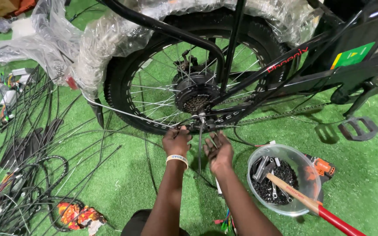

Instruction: The person attaches a silver mudguard to the front wheel of a black electric bicycle using a wrench. They then move to the rear wheel and tighten the axle nuts with the same tool.

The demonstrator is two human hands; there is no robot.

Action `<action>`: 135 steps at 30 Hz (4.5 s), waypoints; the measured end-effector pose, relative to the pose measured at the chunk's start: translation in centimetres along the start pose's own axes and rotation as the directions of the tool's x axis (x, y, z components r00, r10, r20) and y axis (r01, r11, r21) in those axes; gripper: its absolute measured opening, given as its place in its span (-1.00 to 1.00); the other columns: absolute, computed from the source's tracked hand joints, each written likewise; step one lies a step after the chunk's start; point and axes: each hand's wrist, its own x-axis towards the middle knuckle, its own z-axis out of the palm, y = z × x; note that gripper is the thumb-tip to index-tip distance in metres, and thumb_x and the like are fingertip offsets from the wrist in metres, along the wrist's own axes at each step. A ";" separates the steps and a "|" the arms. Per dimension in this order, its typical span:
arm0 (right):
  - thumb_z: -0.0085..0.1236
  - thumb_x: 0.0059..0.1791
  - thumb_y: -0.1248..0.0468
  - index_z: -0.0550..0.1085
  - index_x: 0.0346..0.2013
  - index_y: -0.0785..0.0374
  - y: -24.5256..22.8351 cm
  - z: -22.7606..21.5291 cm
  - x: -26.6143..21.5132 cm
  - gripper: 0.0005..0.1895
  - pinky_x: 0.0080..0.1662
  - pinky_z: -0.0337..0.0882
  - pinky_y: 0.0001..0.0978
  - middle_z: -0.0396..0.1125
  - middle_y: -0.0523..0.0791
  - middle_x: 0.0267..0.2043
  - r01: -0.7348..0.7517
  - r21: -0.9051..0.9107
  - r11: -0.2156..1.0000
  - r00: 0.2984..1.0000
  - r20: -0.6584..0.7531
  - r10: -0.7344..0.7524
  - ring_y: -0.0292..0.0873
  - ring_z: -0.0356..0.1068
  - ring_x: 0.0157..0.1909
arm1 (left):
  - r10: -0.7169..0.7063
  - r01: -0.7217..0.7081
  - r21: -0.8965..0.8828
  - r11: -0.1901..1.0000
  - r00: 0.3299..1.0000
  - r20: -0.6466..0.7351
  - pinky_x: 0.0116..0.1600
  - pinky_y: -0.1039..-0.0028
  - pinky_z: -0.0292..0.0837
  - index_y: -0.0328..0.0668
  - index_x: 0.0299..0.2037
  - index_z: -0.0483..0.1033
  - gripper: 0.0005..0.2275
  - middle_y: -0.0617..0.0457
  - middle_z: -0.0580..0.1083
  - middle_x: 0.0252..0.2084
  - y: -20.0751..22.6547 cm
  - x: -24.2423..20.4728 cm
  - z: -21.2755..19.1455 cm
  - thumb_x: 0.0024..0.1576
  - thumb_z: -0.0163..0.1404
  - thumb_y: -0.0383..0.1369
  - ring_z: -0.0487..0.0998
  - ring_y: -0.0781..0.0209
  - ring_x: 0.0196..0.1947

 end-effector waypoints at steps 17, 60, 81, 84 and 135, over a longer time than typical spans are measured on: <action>0.21 -0.09 0.22 0.39 -0.35 0.14 -0.3 -2.5 -3.0 -0.84 -0.43 0.46 -0.29 0.43 -0.06 -0.38 0.358 -0.368 0.858 0.908 -0.077 -0.412 -0.13 0.45 -0.43 | -0.299 0.307 0.011 0.952 0.917 0.264 -0.25 0.20 0.50 0.00 -0.32 0.49 -0.85 0.06 0.58 -0.34 -1.4 -2.0 0.4 0.04 -0.16 -0.46 0.61 0.13 -0.37; 0.22 -0.20 -0.05 0.59 -0.19 -0.07 -15.6 -7.9 -4.9 -0.66 -0.01 0.43 0.00 0.48 -0.05 -0.19 0.079 -0.964 -0.255 0.863 0.195 -0.467 0.13 0.42 -0.03 | -0.282 0.295 -0.265 0.918 0.956 0.085 -0.35 0.20 0.42 0.05 -0.38 0.41 -0.80 0.12 0.53 -0.44 -4.1 1.0 4.2 -0.03 -0.18 -0.57 0.57 0.10 -0.46; -0.12 0.09 0.06 0.36 0.11 0.10 0.6 1.9 -7.0 -0.66 -0.55 0.30 -0.54 0.29 -0.08 -0.27 0.300 -0.580 0.757 0.954 0.196 -0.227 -0.27 0.21 -0.58 | -0.009 -0.004 0.147 0.989 0.996 0.087 -0.04 0.29 0.47 0.07 -0.29 0.58 -0.90 0.22 0.56 -0.35 -2.4 -2.1 0.8 0.00 0.10 -0.36 0.59 0.16 -0.20; -0.04 0.07 0.11 0.49 -0.08 0.10 0.1 4.1 -9.8 -0.77 -0.28 0.30 -0.47 0.28 -0.16 -0.29 0.300 -0.500 0.812 0.951 0.219 -0.216 -0.22 0.26 -0.31 | 0.016 -0.028 0.105 0.994 0.993 0.113 -0.44 0.49 0.50 -0.16 -0.23 0.55 -0.84 0.03 0.56 -0.41 -1.3 -2.5 0.2 -0.02 0.08 -0.44 0.58 0.22 -0.45; -0.11 -0.04 0.36 0.42 -0.38 0.21 -1.4 3.4 -4.4 -0.89 -0.55 0.31 -0.49 0.35 -0.08 -0.54 0.032 -0.396 0.918 0.978 0.201 0.052 -0.22 0.30 -0.60 | 0.126 -0.109 0.101 0.989 0.976 -0.176 -0.18 0.49 0.45 0.07 -0.39 0.64 -0.94 0.15 0.56 -0.45 0.2 -0.1 -0.4 -0.03 0.19 -0.39 0.59 0.29 -0.38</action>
